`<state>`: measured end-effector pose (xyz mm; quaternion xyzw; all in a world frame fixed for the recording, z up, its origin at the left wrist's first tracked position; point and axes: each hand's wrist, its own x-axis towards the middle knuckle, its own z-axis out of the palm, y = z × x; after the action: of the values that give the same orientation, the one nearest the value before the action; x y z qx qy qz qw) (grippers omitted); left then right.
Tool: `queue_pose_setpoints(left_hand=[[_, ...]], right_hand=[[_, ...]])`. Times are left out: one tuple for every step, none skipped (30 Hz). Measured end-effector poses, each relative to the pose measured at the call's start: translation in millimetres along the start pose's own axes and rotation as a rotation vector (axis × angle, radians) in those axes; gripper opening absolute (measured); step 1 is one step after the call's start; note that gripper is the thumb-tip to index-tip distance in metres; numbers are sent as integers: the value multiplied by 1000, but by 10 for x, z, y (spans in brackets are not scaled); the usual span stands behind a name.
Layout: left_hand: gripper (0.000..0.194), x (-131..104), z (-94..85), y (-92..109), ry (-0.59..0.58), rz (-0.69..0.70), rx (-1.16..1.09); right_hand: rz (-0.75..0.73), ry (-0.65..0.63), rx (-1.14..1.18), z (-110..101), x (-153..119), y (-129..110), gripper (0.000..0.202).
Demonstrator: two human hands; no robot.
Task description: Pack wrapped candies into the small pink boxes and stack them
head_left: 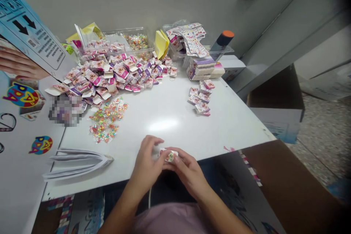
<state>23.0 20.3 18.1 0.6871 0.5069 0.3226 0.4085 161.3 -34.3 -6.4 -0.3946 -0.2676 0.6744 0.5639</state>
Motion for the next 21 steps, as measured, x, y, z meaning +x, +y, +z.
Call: queue_pose_setpoints(left_hand=[[12,-1,20,-28,-60,-61,-25],[14,-6,47,-58,-105,-122,-58],[18,-13,81,-89,-121,-180,-92],[21,-21,121,-121,-115,-229,-127],[22,-29,166,-152,-95,-261,-159],[22,-34,213,-181,-71,-278,-185],[22,-34,260,-206,-43,-288,-205],[21,-28,305,-225,-15,-292,-228],[21,-13,345,-238,10,-292,-258],[21,13,377,-243,27,-287,-286],[20,50,397,-241,32,-275,-279],[18,101,403,-232,27,-256,-238],[15,169,392,-219,18,-233,-170],[12,254,364,-204,20,-208,-83],[8,359,320,-187,42,-188,11],[5,484,260,-172,85,-175,95],[5,629,189,-158,147,-172,154],[4,791,110,-147,222,-176,204],[5,967,28,-137,291,-181,256],[7,1151,-55,-129,353,-188,301],[9,1340,-135,-121,414,-195,346]], right_hand=[[0,35,-38,-6,-1,34,34],[-4,65,-94,-15,0,68,34],[-12,88,-167,-25,2,100,36],[-27,112,-262,-34,5,125,38],[-54,139,-376,-41,10,141,40],[-95,174,-501,-47,18,147,40],[-145,209,-622,-51,31,143,38],[-196,232,-721,-56,49,132,36],[-243,237,-787,-63,75,115,32],[-283,227,-816,-77,108,96,30],[-315,199,-811,-101,150,78,29],[-343,158,-786,-137,200,63,30],[-371,118,-755,-187,258,51,30],[-407,98,-726,-252,323,42,29],[-451,111,-703,-330,390,35,28],[-496,155,-688,-415,458,29,27],[-533,224,-678,-504,522,23,26],[-552,302,-673,-589,579,16,25],[-554,360,-674,-666,625,9,24],[-542,384,-682,-730,658,0,24],[-525,380,-697,-779,680,-9,26]])
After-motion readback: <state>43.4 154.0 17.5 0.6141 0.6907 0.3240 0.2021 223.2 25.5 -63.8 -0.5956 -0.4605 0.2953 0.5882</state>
